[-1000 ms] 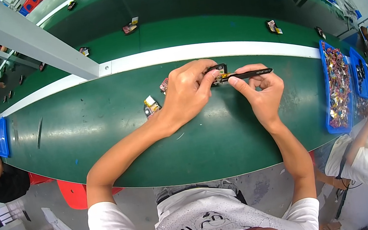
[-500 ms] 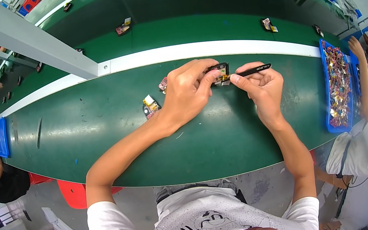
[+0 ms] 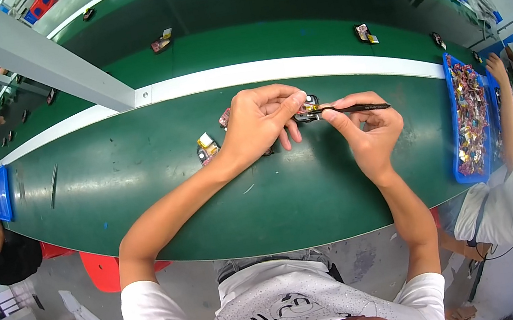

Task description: Assembling small electronic components using tweezers on a factory production line.

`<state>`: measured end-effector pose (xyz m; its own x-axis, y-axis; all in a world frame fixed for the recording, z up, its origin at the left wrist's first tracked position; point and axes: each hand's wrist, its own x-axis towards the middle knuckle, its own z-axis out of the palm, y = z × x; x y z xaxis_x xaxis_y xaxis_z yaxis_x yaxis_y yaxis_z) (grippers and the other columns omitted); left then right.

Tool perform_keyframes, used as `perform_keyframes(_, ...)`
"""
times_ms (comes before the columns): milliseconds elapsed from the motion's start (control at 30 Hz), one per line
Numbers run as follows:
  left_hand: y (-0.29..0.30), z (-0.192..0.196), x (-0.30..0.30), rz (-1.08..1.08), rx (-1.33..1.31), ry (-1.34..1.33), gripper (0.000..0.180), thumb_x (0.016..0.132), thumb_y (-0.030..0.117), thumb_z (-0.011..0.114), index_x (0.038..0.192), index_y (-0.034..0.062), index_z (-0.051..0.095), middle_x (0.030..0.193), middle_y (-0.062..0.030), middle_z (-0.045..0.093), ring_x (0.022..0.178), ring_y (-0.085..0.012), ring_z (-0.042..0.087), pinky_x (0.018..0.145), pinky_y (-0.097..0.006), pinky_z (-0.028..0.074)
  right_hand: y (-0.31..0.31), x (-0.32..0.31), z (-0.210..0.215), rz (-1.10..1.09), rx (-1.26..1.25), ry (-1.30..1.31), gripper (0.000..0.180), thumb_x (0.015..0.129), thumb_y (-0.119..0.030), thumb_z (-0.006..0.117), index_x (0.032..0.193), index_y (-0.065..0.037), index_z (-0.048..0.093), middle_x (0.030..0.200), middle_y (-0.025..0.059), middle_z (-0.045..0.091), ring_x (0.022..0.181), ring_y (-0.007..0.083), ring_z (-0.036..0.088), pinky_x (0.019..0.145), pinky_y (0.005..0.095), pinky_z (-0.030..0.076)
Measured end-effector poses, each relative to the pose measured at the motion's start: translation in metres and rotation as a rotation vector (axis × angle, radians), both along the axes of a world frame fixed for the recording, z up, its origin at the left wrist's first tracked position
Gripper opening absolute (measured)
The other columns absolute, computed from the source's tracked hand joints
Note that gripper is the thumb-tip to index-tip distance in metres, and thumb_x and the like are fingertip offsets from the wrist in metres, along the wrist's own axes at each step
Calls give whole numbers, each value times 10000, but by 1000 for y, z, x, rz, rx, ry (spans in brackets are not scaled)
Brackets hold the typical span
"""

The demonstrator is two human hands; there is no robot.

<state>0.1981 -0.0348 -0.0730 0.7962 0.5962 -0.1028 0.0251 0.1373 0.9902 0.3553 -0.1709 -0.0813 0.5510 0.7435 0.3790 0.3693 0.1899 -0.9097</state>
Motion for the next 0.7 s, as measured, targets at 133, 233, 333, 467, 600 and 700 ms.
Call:
perform_keyframes(133, 0, 3, -3, 13, 9, -2, 318, 1027, 212, 650, 1169, -70, 689, 831, -120, 729, 587, -145, 707, 382, -225, 453, 1, -4, -4, 8, 60, 28, 118, 804, 22, 842, 866, 33, 743, 872, 59, 747, 486, -10, 426, 452, 194, 263)
perform_keyframes(233, -2, 2, -2, 30, -11, -24, 316, 1027, 210, 650, 1173, -68, 689, 842, -123, 734, 590, -148, 713, 382, -224, 453, 1, -4, -4, 6, 44, 26, 120, 802, 24, 843, 868, 32, 743, 871, 59, 747, 487, -9, 429, 450, 194, 266)
perform_keyframes(333, -2, 5, -4, 27, 5, -5, 312, 1026, 203, 650, 1179, -67, 687, 855, -128, 739, 606, -152, 721, 381, -222, 453, 1, -5, -5, -2, 52, -11, 123, 798, 22, 847, 868, 24, 745, 869, 58, 748, 488, -7, 439, 445, 193, 269)
perform_keyframes(467, -2, 1, -4, 52, 18, -42, 307, 1026, 196, 648, 1184, -65, 686, 853, -127, 742, 601, -148, 719, 378, -223, 450, 3, -6, -7, -25, 116, -86, 134, 787, 17, 858, 864, 7, 748, 851, 55, 755, 484, -4, 460, 432, 188, 279)
perform_keyframes(600, -1, 3, -4, 47, 0, -44, 298, 1024, 182, 648, 1188, -63, 685, 849, -125, 746, 605, -144, 718, 377, -222, 450, 2, -6, -6, -23, 113, -171, 144, 778, 13, 867, 858, 0, 748, 838, 51, 760, 476, -2, 463, 427, 185, 289)
perform_keyframes(700, -2, 5, -5, 48, 9, -22, 288, 1020, 169, 649, 1186, -63, 687, 846, -125, 746, 607, -143, 717, 381, -224, 453, 2, -7, -6, -25, 110, -178, 149, 773, 13, 871, 854, -4, 746, 834, 45, 762, 467, -2, 457, 425, 186, 290)
